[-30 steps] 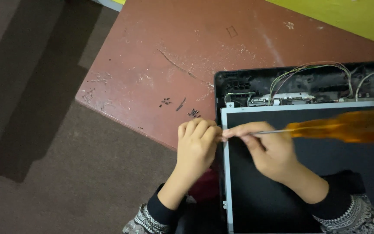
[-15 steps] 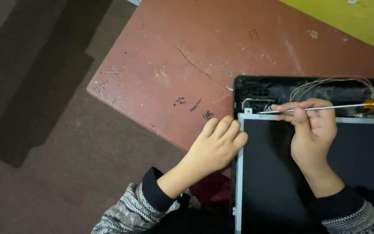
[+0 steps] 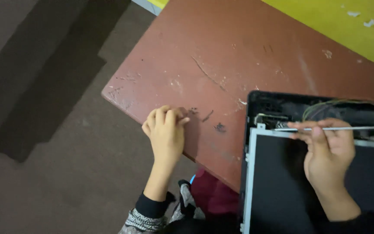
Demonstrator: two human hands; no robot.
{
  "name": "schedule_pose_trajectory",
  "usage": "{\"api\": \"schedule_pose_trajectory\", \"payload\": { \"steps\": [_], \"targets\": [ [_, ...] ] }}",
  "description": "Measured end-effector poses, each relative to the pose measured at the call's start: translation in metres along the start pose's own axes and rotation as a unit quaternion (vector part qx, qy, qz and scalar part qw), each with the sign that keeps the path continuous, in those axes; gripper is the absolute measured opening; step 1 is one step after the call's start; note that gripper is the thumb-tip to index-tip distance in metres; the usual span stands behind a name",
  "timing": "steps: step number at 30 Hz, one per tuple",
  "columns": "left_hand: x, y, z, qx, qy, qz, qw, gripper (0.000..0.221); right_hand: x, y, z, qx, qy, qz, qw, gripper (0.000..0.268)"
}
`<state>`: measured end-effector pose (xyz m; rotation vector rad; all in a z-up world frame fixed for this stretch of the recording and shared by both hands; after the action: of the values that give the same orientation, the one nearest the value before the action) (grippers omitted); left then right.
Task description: Removing the front bezel and unscrewing the internal display panel from a monitor for repair.
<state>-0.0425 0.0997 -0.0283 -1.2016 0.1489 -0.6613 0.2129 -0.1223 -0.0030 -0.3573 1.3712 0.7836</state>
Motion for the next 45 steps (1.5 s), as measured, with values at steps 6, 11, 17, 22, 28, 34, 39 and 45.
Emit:
{"api": "schedule_pose_trajectory", "payload": {
  "steps": [6,11,17,22,28,34,39,45],
  "targets": [
    [-0.024,0.008,0.012,0.009,-0.017,-0.099,0.995,0.007,0.003,-0.005,-0.005,0.028,0.007,-0.028,0.999,0.016],
    [-0.019,0.01,0.016,0.046,0.063,-0.105,0.991,0.007,0.007,-0.008,-0.004,0.04,0.008,-0.093,0.995,0.02],
    [-0.016,0.0,0.022,0.06,0.098,-0.087,0.99,0.009,0.005,-0.008,-0.007,0.029,0.011,-0.133,0.991,0.011],
    [-0.016,0.004,0.022,0.06,0.095,-0.11,0.988,0.011,0.003,-0.006,-0.006,0.021,0.003,-0.147,0.989,0.008],
    [-0.026,0.003,0.023,0.039,0.076,-0.219,0.972,0.024,-0.002,0.001,-0.005,0.023,0.006,-0.145,0.989,0.009],
    [0.047,-0.02,-0.045,0.037,0.097,-0.343,0.933,0.044,0.009,-0.006,-0.001,0.06,0.014,-0.09,0.994,0.023],
    [0.107,0.006,-0.17,-0.229,0.386,-0.335,0.828,0.04,0.012,0.001,0.005,0.08,0.022,-0.035,0.996,0.019],
    [0.125,0.001,-0.214,-0.127,0.311,-0.415,0.846,0.055,0.0,0.023,0.003,0.039,0.056,-0.057,0.996,0.013]
  ]
}}
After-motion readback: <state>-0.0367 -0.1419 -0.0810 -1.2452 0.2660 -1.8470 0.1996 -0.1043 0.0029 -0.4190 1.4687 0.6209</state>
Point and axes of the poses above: each hand's wrist, its own z-axis towards the middle knuckle, its own y-axis out of the palm, x = y × z, the point moved 1 cm from there along z, towards the middle knuckle, and after that the axes turned 10 degrees about z, right-handed, at the moved point
